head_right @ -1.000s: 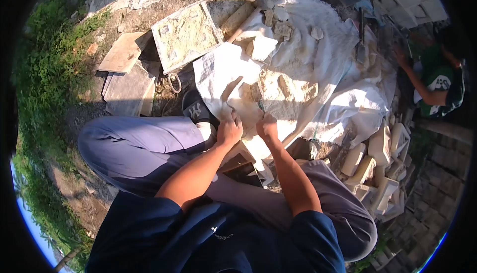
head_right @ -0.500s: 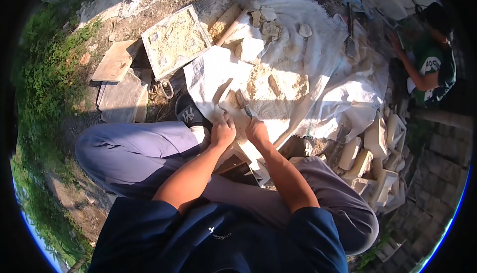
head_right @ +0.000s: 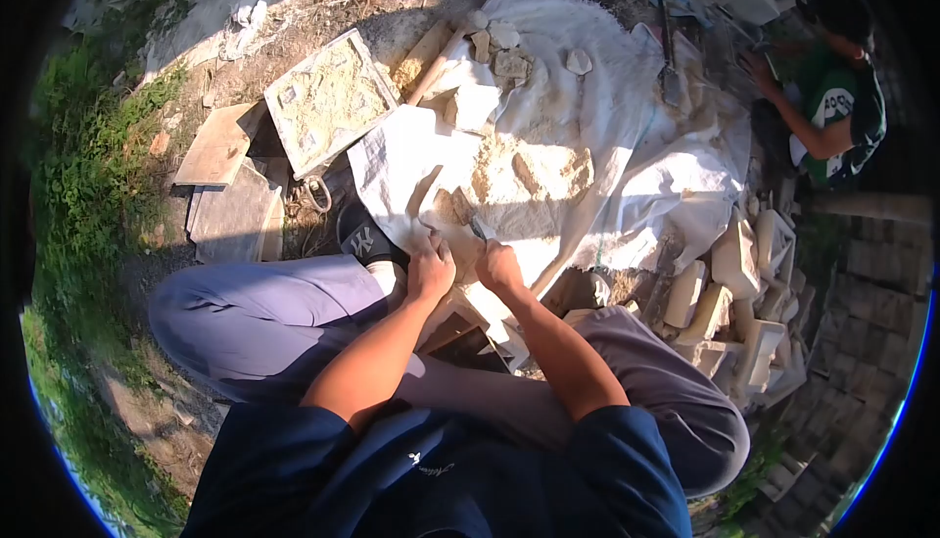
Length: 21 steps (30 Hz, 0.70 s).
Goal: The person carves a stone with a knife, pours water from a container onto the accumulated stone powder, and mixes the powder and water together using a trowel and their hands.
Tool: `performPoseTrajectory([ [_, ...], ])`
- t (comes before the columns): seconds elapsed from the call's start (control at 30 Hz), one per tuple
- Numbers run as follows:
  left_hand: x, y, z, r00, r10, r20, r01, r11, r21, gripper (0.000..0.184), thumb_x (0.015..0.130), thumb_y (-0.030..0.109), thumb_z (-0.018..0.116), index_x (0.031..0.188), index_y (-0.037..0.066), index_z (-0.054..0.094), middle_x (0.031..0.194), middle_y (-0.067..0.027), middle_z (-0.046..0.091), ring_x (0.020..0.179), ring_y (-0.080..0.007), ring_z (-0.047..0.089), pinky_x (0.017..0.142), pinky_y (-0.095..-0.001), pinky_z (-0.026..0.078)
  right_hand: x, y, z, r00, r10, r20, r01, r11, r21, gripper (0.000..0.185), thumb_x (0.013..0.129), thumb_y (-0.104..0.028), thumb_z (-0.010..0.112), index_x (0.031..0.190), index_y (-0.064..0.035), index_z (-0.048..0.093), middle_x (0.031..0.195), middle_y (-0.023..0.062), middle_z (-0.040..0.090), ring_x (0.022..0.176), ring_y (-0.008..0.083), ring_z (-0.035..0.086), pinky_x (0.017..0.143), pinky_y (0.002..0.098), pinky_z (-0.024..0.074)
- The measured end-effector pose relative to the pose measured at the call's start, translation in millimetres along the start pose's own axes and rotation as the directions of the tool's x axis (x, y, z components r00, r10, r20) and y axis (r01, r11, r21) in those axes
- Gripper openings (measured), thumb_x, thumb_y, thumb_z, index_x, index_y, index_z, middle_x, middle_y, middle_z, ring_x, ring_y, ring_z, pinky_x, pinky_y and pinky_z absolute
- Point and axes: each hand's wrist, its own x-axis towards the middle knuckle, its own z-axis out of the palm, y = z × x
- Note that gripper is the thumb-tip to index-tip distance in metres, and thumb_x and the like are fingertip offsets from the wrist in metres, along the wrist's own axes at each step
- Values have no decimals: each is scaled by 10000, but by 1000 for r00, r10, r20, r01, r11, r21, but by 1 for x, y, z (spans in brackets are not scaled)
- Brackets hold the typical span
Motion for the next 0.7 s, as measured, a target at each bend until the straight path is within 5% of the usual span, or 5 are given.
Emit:
performPoseTrajectory([
  [0.2,-1,-1,2,986,-113,120,94,983,157,270,952,221,526,1069,-22,517,959,-297,681,866,-491,656,764,-540,549,5,-17,-1,824,-323,-466,381,924,33,177,975,-102,593,860,18,534,560,264,527,516,502,522,467,548,404],
  [0.3,0,1,2,996,-52,67,46,995,84,295,917,214,542,1092,-21,511,927,-308,672,846,-496,656,753,-546,548,-3,4,7,995,-88,-41,87,996,-34,319,1006,-251,544,852,28,534,688,321,605,656,531,595,561,569,465],
  [0.4,-1,0,0,996,-38,86,27,993,119,334,897,193,547,1138,-21,463,941,-324,658,860,-494,656,759,-552,544,0,16,12,998,-47,35,48,998,-37,398,1010,-328,524,822,23,543,765,344,627,736,538,614,621,569,488],
  [0.53,-2,-12,10,999,-16,35,11,993,121,331,869,157,559,1125,-20,446,938,-338,648,869,-501,650,770,-556,537,6,-8,-8,953,-214,-215,229,972,49,301,999,-236,568,823,8,553,708,318,604,711,535,596,602,582,459],
  [0.7,0,-10,12,998,-50,30,48,997,64,330,846,147,594,1093,-30,465,920,-330,648,868,-508,643,774,-555,528,-2,-22,0,976,-35,-217,73,983,171,259,997,-227,561,899,12,559,718,326,605,725,535,601,637,596,463],
])
